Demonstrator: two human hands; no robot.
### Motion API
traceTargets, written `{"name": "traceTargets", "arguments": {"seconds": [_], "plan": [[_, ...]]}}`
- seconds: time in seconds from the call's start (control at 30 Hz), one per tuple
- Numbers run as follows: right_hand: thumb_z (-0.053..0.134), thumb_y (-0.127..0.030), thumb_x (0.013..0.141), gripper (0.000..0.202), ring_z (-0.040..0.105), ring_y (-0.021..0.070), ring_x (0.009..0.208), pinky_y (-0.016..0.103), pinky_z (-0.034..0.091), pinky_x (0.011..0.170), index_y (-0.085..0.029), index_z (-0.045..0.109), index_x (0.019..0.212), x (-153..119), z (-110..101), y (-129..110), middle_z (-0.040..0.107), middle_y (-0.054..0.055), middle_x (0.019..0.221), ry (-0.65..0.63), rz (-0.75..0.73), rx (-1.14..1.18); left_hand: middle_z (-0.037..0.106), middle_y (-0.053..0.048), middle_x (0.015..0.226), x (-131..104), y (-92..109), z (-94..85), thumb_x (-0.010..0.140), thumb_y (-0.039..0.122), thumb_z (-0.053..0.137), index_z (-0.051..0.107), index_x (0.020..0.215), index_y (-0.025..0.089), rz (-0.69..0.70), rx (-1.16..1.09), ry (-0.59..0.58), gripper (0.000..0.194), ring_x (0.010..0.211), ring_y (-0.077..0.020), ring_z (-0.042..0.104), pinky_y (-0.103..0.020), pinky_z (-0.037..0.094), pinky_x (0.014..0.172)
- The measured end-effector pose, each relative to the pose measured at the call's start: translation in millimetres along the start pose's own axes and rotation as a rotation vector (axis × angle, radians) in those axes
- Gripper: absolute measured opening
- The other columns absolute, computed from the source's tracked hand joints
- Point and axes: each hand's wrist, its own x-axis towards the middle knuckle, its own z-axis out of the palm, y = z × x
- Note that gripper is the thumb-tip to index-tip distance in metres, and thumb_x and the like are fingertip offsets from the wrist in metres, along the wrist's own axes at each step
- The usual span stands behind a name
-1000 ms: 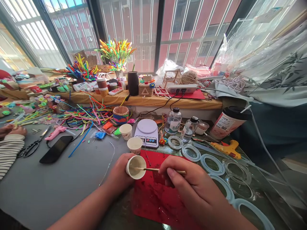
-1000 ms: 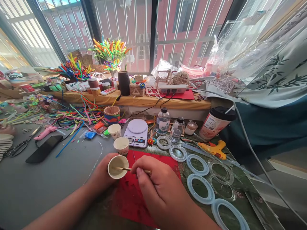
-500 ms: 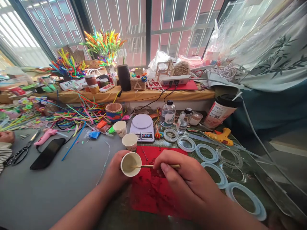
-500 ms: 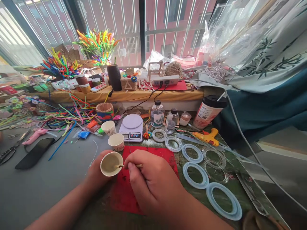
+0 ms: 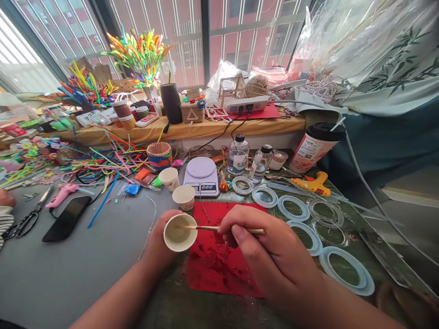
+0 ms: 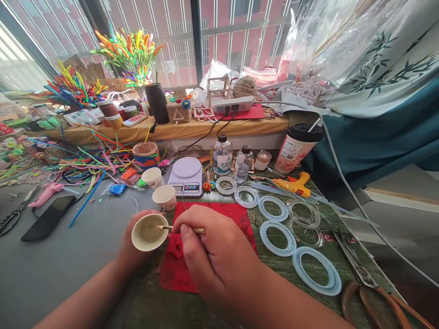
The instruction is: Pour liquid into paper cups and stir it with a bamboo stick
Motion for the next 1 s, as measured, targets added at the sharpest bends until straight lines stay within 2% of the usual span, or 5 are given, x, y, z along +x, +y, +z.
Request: {"name": "traceTargets", "arguments": {"seconds": [0.33,0.57,0.73,0.87,1.0], "plan": [[0.046,-0.013,0.105,0.025,0.065,0.0129,0.070,0.024,0.053,0.063,-0.023,0.066,0.093,2,-5,-10,0.069,-0.002,0.079,-0.103,0.016,0.010,0.086,-0.008,0.116,-3,1,-1.6,0.076,0.037,0.088,0.077,0.114,0.026,-0.053,0.005,-0.029,0.041,0.104,-0.0278,0.082,-0.039,0.069,0.091],[0.046,-0.012,0.107,0.025,0.064,0.0121,0.070,0.024,0.052,0.067,-0.023,0.065,0.095,0,-5,-8,0.068,-0.003,0.080,-0.005,-0.001,-0.116,0.086,-0.007,0.115,-1,3,-0.6,0.080,0.037,0.085,0.078,0.112,0.025,-0.044,0.006,-0.032,0.035,0.101,-0.0266,0.082,-0.038,0.069,0.088],[0.046,-0.012,0.103,0.023,0.064,0.0125,0.070,0.024,0.052,0.066,-0.023,0.064,0.093,-1,-5,-7,0.068,-0.003,0.078,-0.151,-0.037,0.003,0.086,-0.008,0.113,1,5,-2.1,0.073,0.036,0.088,0.078,0.112,0.025,-0.047,-0.003,-0.039,0.042,0.101,-0.0284,0.083,-0.040,0.069,0.090],[0.048,-0.015,0.105,0.024,0.063,0.0139,0.069,0.027,0.051,0.065,-0.024,0.065,0.090,-1,-9,-3,0.067,-0.002,0.077,-0.063,0.048,-0.023,0.086,-0.008,0.112,-1,3,-1.4,0.072,0.039,0.091,0.077,0.113,0.025,-0.080,-0.013,-0.033,0.045,0.098,-0.0294,0.084,-0.039,0.070,0.084],[0.049,-0.032,0.114,0.026,0.064,0.0173,0.071,0.030,0.052,0.063,-0.025,0.073,0.121,-1,-4,15,0.068,0.000,0.082,0.029,0.268,0.134,0.087,-0.008,0.111,-3,-3,0.7,0.069,0.045,0.094,0.075,0.117,0.025,-0.115,-0.054,0.020,0.055,0.094,-0.0302,0.085,-0.041,0.072,0.080]]}}
